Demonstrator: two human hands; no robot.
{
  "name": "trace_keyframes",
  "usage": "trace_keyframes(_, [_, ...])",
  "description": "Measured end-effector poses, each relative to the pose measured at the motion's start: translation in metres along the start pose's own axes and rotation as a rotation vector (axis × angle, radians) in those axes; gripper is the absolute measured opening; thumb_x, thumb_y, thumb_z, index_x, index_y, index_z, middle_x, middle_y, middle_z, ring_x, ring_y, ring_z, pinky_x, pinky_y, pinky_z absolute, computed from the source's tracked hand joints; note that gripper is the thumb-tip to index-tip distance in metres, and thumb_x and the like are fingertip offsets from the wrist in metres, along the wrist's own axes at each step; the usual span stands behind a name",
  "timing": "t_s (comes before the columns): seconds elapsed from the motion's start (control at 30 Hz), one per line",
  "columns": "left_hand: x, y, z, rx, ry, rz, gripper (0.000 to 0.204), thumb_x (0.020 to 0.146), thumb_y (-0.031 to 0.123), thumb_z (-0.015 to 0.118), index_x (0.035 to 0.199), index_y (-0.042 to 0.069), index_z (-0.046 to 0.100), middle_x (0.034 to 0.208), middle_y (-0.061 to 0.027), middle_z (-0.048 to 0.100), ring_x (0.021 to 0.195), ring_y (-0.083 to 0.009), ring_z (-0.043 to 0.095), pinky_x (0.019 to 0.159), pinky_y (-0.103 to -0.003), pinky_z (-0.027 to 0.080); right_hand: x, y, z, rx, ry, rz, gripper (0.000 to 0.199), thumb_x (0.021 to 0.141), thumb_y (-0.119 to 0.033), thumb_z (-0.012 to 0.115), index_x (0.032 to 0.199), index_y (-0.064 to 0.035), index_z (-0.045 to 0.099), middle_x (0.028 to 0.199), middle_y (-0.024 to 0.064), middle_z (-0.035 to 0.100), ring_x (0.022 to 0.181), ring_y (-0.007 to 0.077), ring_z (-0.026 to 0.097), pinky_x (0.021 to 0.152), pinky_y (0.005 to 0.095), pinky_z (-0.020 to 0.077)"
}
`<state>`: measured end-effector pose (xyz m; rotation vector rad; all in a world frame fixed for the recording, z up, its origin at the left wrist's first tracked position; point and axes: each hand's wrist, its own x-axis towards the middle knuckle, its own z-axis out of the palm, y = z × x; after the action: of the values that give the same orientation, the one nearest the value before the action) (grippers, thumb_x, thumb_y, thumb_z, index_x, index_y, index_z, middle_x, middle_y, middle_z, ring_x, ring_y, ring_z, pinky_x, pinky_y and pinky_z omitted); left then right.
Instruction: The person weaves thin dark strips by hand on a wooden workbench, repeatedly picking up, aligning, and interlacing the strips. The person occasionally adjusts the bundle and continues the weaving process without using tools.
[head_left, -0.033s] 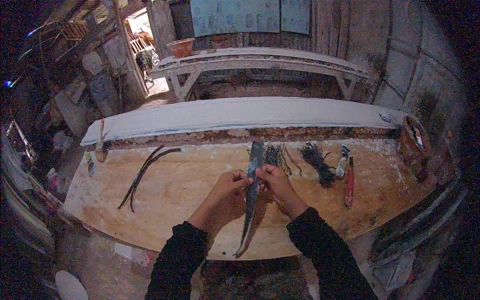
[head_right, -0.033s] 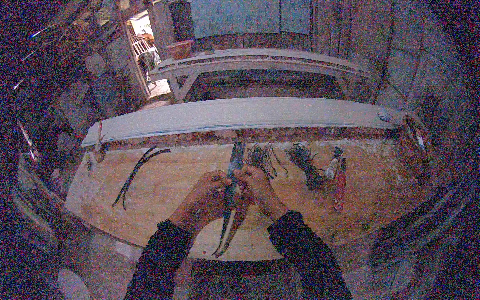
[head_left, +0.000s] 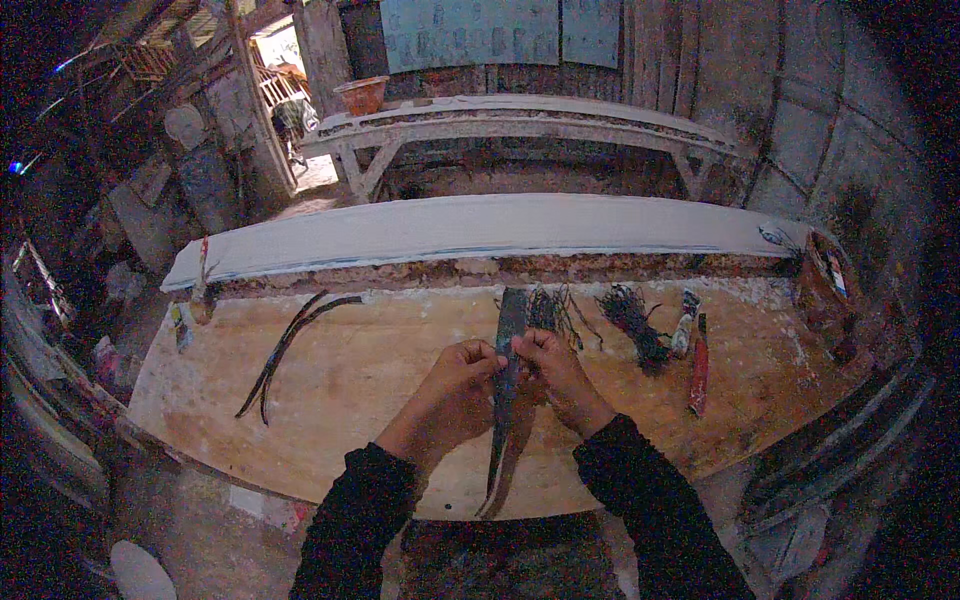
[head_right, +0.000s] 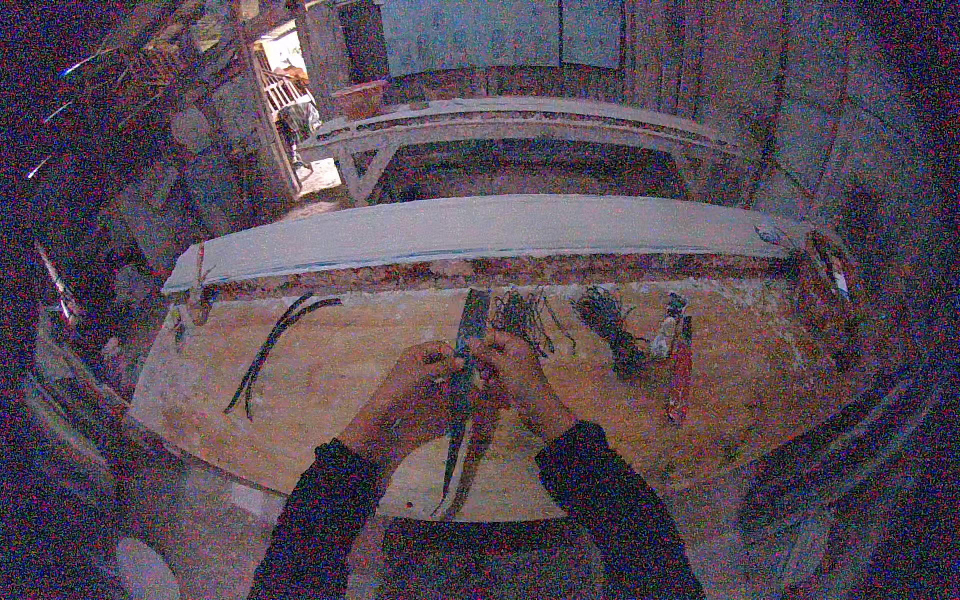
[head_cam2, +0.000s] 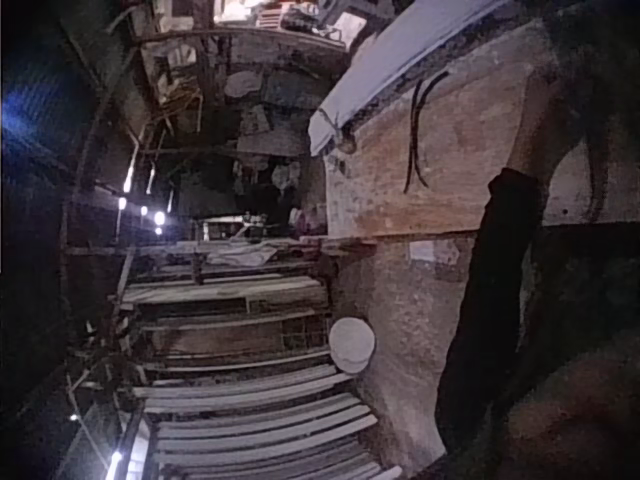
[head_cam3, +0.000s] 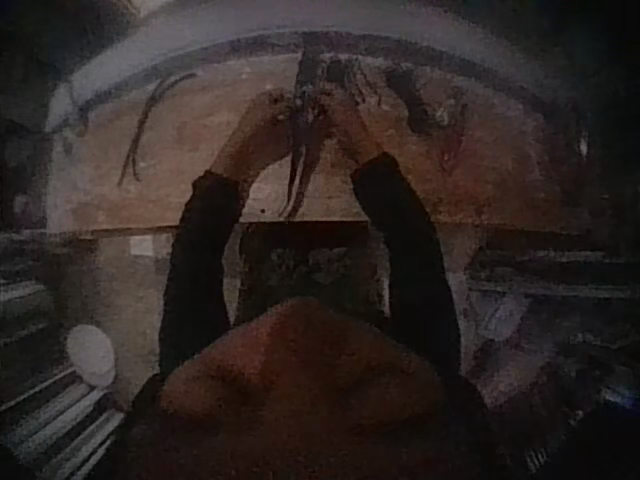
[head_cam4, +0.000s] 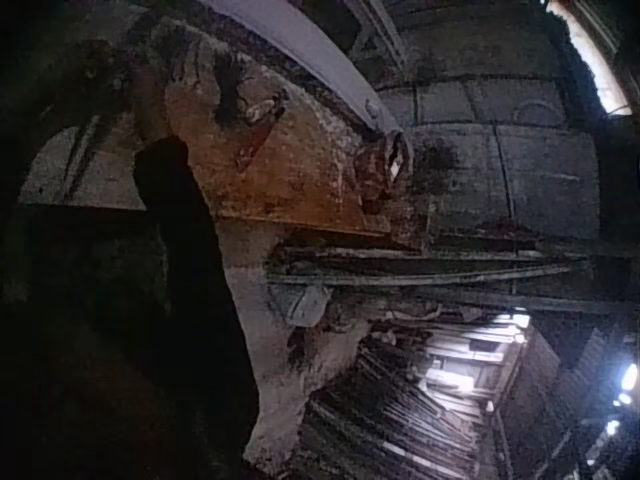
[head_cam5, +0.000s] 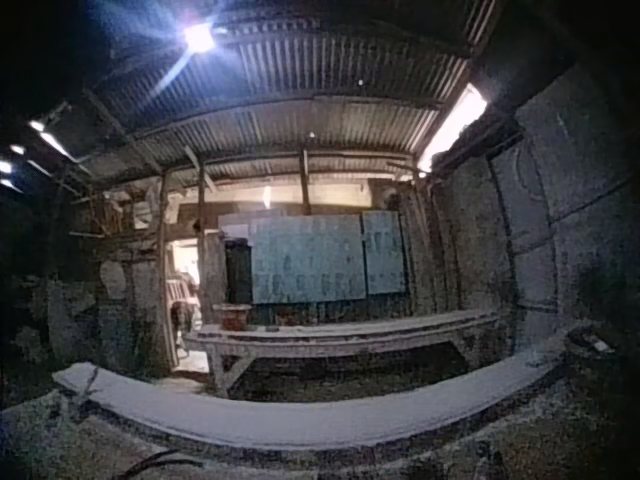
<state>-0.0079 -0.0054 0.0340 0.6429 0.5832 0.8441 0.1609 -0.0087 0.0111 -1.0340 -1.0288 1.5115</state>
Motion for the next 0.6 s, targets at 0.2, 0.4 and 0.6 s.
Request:
trace_keyframes(0.2, [-0.001, 0.004, 0.004, -0.026, 0.069, 0.069, 0.008, 0.088, 0.009, 0.059, 0.086, 0.003, 0.054, 0.081, -0.0104, 0.062, 0.073, -0.0221, 0.063, 0.066, -0.039, 0.054, -0.013, 0.0, 0.016, -0.052, -0.128, 0.022, 0.019, 0.09, -0.027, 0.06, 0.089, -0.0073, 0.059, 0.075, -0.0016, 0.058, 0.061, 0.0075, 0.054, 0.053, 0.023, 0.0449])
trace_keyframes(0.4, [0.003, 0.007, 0.006, -0.037, 0.052, 0.066, 0.007, 0.087, 0.008, 0.06, 0.088, 0.004, 0.055, 0.079, -0.01, 0.062, 0.071, -0.0208, 0.062, 0.064, -0.037, 0.053, -0.001, 0.0, 0.012, -0.054, -0.075, 0.051, 0.019, 0.091, -0.026, 0.059, 0.088, -0.0067, 0.058, 0.074, -0.0024, 0.058, 0.063, 0.0075, 0.055, 0.054, 0.0243, 0.0473])
trace_keyframes(0.6, [0.019, -0.002, -0.028, 0.125, -0.007, 0.039, 0.006, 0.085, 0.005, 0.061, 0.087, 0.005, 0.056, 0.076, -0.0089, 0.061, 0.067, -0.0196, 0.061, 0.06, -0.034, 0.051, -0.005, -0.007, 0.016, -0.132, 0.028, 0.032, 0.02, 0.091, -0.026, 0.059, 0.082, -0.0088, 0.055, 0.073, -0.0024, 0.056, 0.062, 0.0078, 0.055, 0.054, 0.0249, 0.0481])
